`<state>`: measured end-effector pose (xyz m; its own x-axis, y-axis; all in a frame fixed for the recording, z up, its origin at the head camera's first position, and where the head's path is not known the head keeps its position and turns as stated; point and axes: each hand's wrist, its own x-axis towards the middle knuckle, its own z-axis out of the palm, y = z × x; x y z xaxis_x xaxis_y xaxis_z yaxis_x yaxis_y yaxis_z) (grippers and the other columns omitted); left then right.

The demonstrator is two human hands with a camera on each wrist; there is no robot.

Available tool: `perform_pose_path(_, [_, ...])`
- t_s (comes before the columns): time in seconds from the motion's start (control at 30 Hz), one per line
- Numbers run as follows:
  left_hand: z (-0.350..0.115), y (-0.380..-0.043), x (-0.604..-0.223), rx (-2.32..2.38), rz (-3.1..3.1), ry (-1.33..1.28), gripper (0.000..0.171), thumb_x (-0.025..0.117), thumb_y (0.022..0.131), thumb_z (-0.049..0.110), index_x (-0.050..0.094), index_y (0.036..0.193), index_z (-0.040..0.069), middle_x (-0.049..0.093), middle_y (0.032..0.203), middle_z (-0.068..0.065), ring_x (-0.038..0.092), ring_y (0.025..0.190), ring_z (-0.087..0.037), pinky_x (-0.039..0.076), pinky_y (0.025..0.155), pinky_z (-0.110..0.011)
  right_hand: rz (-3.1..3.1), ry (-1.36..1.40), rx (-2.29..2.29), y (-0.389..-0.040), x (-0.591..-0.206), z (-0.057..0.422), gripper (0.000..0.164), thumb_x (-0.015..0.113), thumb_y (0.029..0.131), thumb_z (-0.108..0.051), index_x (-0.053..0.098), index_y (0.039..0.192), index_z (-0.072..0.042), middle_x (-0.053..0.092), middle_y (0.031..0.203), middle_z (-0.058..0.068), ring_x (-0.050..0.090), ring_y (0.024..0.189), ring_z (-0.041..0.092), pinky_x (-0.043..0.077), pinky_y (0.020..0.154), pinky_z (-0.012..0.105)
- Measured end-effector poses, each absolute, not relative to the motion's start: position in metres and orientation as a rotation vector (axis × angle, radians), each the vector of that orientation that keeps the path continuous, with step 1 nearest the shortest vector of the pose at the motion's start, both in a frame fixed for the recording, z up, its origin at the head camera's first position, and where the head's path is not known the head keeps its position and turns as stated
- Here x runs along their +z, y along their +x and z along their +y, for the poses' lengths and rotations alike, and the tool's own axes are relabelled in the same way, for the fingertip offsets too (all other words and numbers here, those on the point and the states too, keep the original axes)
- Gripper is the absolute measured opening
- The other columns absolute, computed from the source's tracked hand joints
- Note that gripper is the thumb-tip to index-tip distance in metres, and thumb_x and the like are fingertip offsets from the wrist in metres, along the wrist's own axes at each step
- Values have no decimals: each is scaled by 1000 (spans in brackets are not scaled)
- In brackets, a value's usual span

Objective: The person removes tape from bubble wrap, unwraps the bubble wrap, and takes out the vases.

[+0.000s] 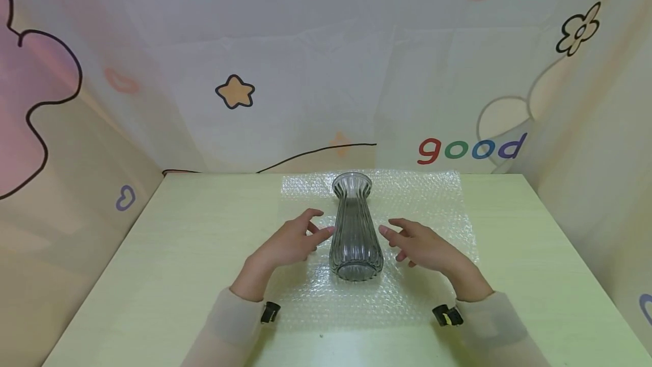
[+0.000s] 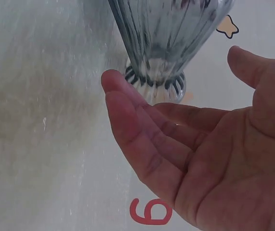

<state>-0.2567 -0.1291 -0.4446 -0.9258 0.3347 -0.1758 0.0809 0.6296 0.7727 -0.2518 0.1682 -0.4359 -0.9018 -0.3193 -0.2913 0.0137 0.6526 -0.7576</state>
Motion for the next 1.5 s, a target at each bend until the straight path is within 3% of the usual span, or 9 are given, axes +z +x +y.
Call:
perform_pose_path(0.4, [-114, -254, -443, 1220, 2480, 294, 84, 55, 100, 64, 29, 161, 12, 69, 118, -10, 69, 69, -29, 57, 68, -35, 2449, -226, -1135, -250, -439, 151, 86, 51, 103, -60, 28, 161, 0, 63, 136, 24, 69, 83, 22, 60, 70, 37])
perform_pose_path(0.67, [-109, -254, -446, 1222, 2441, 285, 95, 50, 96, 73, 21, 165, 14, 68, 128, -13, 73, 81, -24, 59, 65, -37, 2421, -246, -1177, -249, -439, 143, 86, 49, 105, -58, 24, 162, 1, 59, 140, 27, 69, 83, 24, 61, 68, 39])
perform_pose_path(0.87, [-107, -254, -447, 1228, 2423, 297, 96, 50, 97, 73, 20, 165, 13, 67, 129, -16, 74, 81, -25, 61, 61, -40, 2412, -252, -1191, -250, -441, 141, 88, 47, 105, -59, 21, 162, 3, 58, 139, 27, 67, 81, 25, 61, 68, 40])
perform_pose_path(1.23, [-101, -253, -448, 1243, 2411, 285, 98, 51, 97, 72, 16, 166, 11, 69, 123, -15, 73, 77, -25, 61, 60, -41, 2393, -251, -1222, -251, -444, 138, 88, 46, 105, -59, 18, 163, 1, 64, 123, 23, 66, 73, 23, 61, 66, 41])
perform_pose_path(1.5, [-96, -253, -450, 1268, 2385, 302, 99, 49, 97, 74, 15, 166, 11, 70, 117, -15, 71, 70, -27, 61, 58, -44, 2366, -267, -1262, -252, -445, 134, 85, 45, 106, -58, 20, 163, 0, 61, 135, 28, 68, 80, 24, 61, 64, 42])
